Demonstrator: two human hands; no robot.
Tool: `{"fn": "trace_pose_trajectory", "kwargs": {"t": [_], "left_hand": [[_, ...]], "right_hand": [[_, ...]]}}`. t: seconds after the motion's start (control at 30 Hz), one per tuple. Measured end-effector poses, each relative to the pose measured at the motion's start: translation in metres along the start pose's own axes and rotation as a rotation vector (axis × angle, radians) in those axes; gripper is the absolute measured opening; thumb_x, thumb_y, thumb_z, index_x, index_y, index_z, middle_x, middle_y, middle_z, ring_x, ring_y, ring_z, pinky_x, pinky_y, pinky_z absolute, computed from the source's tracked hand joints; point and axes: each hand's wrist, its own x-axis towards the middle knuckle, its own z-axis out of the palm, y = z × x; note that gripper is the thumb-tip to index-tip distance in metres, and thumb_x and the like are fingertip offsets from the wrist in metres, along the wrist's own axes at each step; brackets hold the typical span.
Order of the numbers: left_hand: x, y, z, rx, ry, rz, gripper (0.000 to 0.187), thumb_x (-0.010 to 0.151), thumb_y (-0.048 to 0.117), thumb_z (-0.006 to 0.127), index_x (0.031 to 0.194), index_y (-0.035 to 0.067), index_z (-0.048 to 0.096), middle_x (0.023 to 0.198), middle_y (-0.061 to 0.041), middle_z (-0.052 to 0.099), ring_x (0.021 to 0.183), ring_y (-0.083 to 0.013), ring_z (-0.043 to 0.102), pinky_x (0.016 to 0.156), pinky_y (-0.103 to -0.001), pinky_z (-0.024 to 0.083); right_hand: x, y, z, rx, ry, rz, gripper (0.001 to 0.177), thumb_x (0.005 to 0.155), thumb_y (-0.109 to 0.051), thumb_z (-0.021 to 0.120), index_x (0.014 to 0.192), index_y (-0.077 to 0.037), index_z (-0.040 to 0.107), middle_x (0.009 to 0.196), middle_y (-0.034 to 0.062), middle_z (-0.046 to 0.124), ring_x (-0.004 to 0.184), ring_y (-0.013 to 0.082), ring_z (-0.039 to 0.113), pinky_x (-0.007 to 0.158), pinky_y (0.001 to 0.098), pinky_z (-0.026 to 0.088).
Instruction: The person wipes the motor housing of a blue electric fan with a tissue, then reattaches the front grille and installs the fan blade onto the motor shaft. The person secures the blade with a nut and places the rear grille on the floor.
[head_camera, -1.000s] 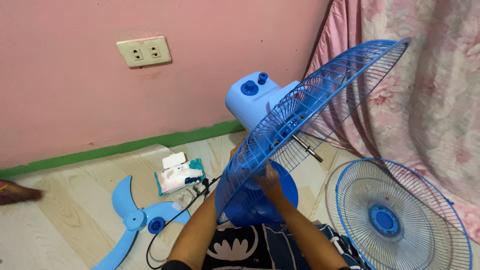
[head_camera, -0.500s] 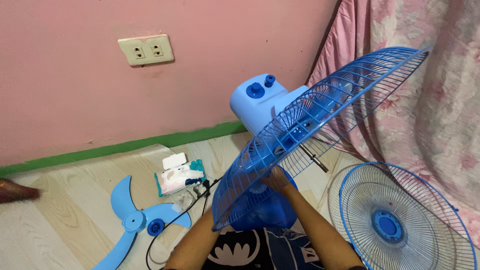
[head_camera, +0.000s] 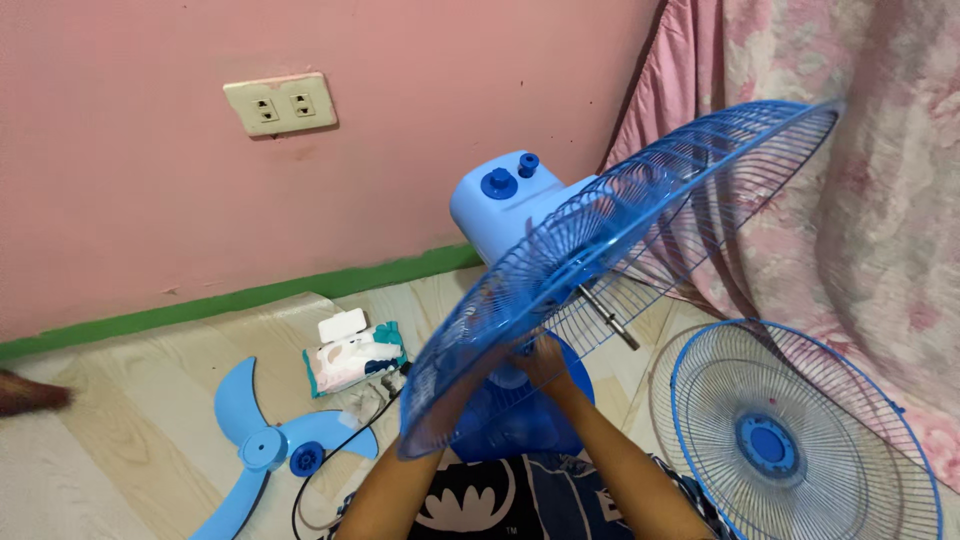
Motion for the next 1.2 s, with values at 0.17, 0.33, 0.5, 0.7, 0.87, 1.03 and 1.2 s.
{"fn": "trace_pose_trajectory", "kwargs": {"t": [0.17,0.33,0.5,0.7,0.87,1.03,1.2], "left_hand": [[0.035,-0.018,-0.001,-0.014,0.084,-0.002,0.047,0.093,0.042,0.071,0.132,0.015,0.068,0.122,-0.017,0.068,0.11,-0.036,0.063,0.092,-0.047,0.048],[0.038,-0.041,-0.004,0.093,0.069,-0.034,0.047,0.094,0.044,0.07,0.132,0.017,0.068,0.124,-0.018,0.067,0.111,-0.038,0.061,0.093,-0.049,0.047],[0.016,-0.064,0.025,0.403,0.011,-0.017,0.047,0.095,0.047,0.069,0.132,0.019,0.069,0.125,-0.018,0.067,0.112,-0.0401,0.06,0.094,-0.051,0.045],[-0.005,-0.059,0.083,0.775,0.144,0.182,0.04,0.096,0.046,0.066,0.132,0.028,0.072,0.124,-0.017,0.068,0.112,-0.0408,0.06,0.091,-0.053,0.044],[-0.008,-0.052,0.094,0.628,0.293,0.114,0.026,0.097,0.036,0.065,0.121,0.025,0.068,0.12,-0.012,0.07,0.109,-0.0368,0.062,0.089,-0.053,0.045],[-0.012,-0.062,0.083,0.898,0.19,0.236,0.037,0.094,0.022,0.062,0.128,0.031,0.074,0.113,-0.015,0.067,0.101,-0.0357,0.061,0.079,-0.05,0.044],[-0.007,-0.061,0.073,0.772,0.105,0.206,0.034,0.092,0.024,0.063,0.122,0.034,0.076,0.103,-0.011,0.068,0.093,-0.0335,0.062,0.075,-0.05,0.045]], "right_hand": [[0.021,-0.037,-0.026,0.444,-0.045,0.636,0.044,0.071,-0.024,0.087,0.102,-0.007,0.062,0.093,0.0147,0.07,0.086,0.0342,0.072,0.071,0.0456,0.057],[0.033,-0.065,-0.056,0.544,0.068,0.674,0.046,0.075,-0.025,0.084,0.111,-0.006,0.062,0.103,0.0157,0.073,0.095,0.0354,0.072,0.079,0.0462,0.058],[0.028,-0.037,-0.034,0.458,0.082,0.507,0.071,0.063,-0.023,0.087,0.122,0.002,0.057,0.116,0.0251,0.065,0.106,0.0436,0.06,0.084,0.0512,0.051],[0.006,0.002,-0.003,0.176,-0.096,0.095,0.041,0.079,-0.017,0.067,0.117,-0.003,0.066,0.121,0.0207,0.067,0.111,0.0429,0.061,0.097,0.0509,0.049],[-0.001,-0.007,0.009,0.226,-0.065,0.326,0.025,0.089,-0.014,0.059,0.108,0.001,0.065,0.109,0.0246,0.064,0.099,0.0438,0.059,0.084,0.0545,0.048],[-0.004,-0.018,0.013,0.131,-0.013,0.397,0.025,0.09,-0.013,0.056,0.107,0.005,0.06,0.109,0.0285,0.062,0.098,0.0469,0.057,0.081,0.0558,0.046],[-0.011,-0.03,0.013,0.14,0.022,0.513,0.029,0.09,-0.012,0.056,0.112,0.007,0.058,0.109,0.0289,0.061,0.099,0.0476,0.056,0.082,0.0562,0.045]]}}
